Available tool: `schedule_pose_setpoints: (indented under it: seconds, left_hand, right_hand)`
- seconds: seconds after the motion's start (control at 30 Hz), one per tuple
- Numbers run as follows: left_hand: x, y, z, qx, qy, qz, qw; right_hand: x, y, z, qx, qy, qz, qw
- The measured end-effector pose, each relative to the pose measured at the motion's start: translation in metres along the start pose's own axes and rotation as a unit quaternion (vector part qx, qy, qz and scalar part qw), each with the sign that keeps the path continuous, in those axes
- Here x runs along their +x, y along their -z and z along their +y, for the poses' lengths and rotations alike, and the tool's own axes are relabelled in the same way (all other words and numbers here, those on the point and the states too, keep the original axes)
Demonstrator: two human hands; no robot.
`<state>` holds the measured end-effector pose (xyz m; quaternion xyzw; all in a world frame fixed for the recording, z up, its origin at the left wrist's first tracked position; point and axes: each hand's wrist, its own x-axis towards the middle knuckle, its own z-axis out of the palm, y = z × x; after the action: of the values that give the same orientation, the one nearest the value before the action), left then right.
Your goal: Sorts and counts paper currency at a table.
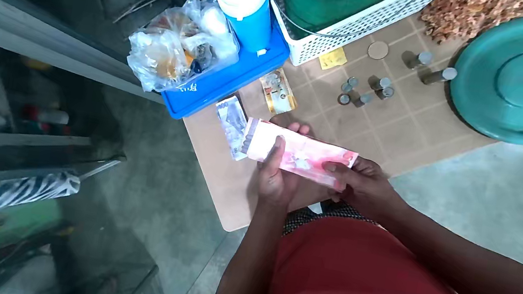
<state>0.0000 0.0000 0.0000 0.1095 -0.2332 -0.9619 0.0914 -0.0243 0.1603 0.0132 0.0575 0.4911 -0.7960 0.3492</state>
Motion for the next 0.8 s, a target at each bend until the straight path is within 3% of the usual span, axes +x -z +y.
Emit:
schedule_pose_setpoints:
  seconds: [0.1, 0.17, 0.23, 0.3, 0.4, 0.5, 0.6, 0.7, 0.8]
  left_hand:
    - [-0.007, -0.012, -0.022, 0.075, 0.005, 0.008, 0.997]
    - [-0.010, -0.015, -0.024, 0.135, 0.005, 0.055, 0.989]
    - [-0.014, -0.009, -0.018, 0.222, 0.027, 0.105, 0.969]
    - [-0.019, 0.001, -0.018, 0.291, 0.033, 0.118, 0.949]
    - [-0.026, 0.006, -0.026, 0.355, 0.044, 0.117, 0.926]
    - [-0.031, 0.006, -0.032, 0.364, 0.083, 0.144, 0.917]
    - [-0.035, 0.012, -0.028, 0.343, 0.109, 0.172, 0.917]
    - [-0.038, 0.020, -0.026, 0.291, 0.091, 0.189, 0.933]
    - [-0.037, 0.021, -0.028, 0.311, 0.063, 0.222, 0.922]
  right_hand:
    - [0.003, -0.005, 0.001, 0.001, -0.025, 0.010, 1.000]
    - [0.006, 0.006, -0.005, -0.112, -0.028, 0.004, 0.993]
    - [0.007, 0.021, -0.007, -0.276, 0.033, 0.021, 0.960]
    - [0.009, 0.026, -0.007, -0.344, 0.081, 0.045, 0.934]
    - [0.017, 0.012, 0.005, -0.319, 0.100, 0.058, 0.941]
    - [0.029, 0.001, 0.021, -0.206, 0.088, 0.128, 0.966]
    - [0.033, 0.006, 0.025, -0.209, 0.125, 0.174, 0.954]
    - [0.032, 0.010, 0.023, -0.253, 0.147, 0.170, 0.941]
    - [0.031, 0.001, 0.020, -0.248, 0.064, 0.116, 0.960]
